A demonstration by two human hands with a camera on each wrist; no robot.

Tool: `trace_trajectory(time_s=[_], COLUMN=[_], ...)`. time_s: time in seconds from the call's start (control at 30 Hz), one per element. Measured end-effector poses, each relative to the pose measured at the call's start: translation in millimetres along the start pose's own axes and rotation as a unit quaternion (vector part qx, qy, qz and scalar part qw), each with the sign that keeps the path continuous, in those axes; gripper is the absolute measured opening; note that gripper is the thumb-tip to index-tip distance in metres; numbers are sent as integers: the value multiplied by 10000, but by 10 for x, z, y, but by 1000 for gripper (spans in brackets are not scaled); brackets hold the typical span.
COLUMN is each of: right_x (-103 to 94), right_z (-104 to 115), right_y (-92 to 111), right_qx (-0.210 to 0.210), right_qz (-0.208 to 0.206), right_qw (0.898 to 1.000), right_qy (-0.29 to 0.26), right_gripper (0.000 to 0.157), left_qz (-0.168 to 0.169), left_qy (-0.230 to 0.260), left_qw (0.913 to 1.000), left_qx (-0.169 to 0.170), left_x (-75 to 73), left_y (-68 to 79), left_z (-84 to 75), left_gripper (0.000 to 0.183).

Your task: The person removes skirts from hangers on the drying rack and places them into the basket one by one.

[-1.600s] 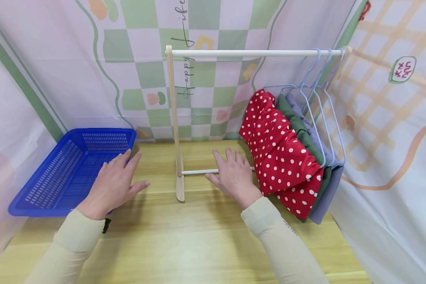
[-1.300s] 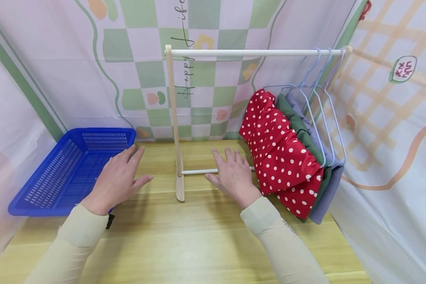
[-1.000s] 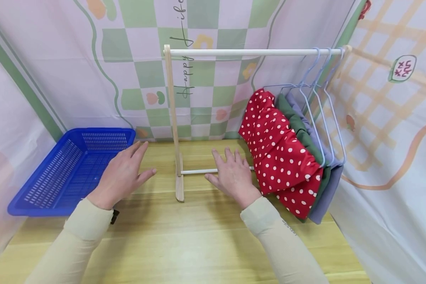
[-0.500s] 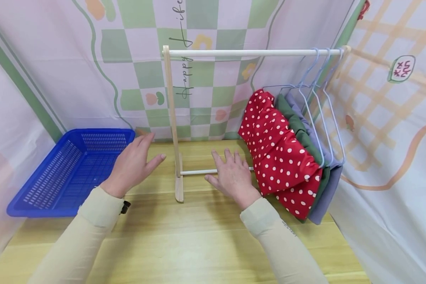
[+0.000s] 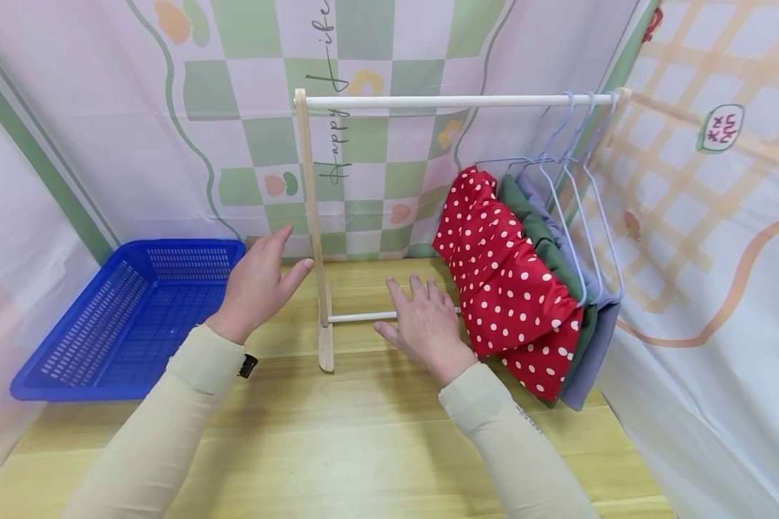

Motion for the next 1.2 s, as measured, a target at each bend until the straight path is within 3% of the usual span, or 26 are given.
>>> trace_trajectory(time_s=[0.23, 0.5, 0.93, 1.2], right_x=[-88, -209, -570, -791], right_z=[-14, -36, -141, -207], right_y=[6, -22, -72, -97], right_qx=[-57, -94, -88, -65], right_qz=[-148, -247, -495, -650], right_qw=[9999, 9996, 9987, 9978], right_qy=[22, 70, -32, -117], right_gripper=[84, 84, 87, 83], left_qz=[11, -125, 88, -11], left_qy=[182, 285, 447, 565], left_qw=[9993, 9985, 9950, 9936], left_qx=[-333, -441, -887, -982], left_x=[30, 52, 199, 238], left_y=[-91, -188, -360, -405], left_z=[11, 28, 49, 56], left_gripper=[71, 71, 74, 70])
Point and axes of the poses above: each hand's wrist, its own y-axis away from the middle knuckle, its own x-axis out of the palm, z = x × y, the point moved 10 cm from there along -y, towards the middle knuckle, and after that the axes turned 5 degrees about x, right-handed, at the moved point
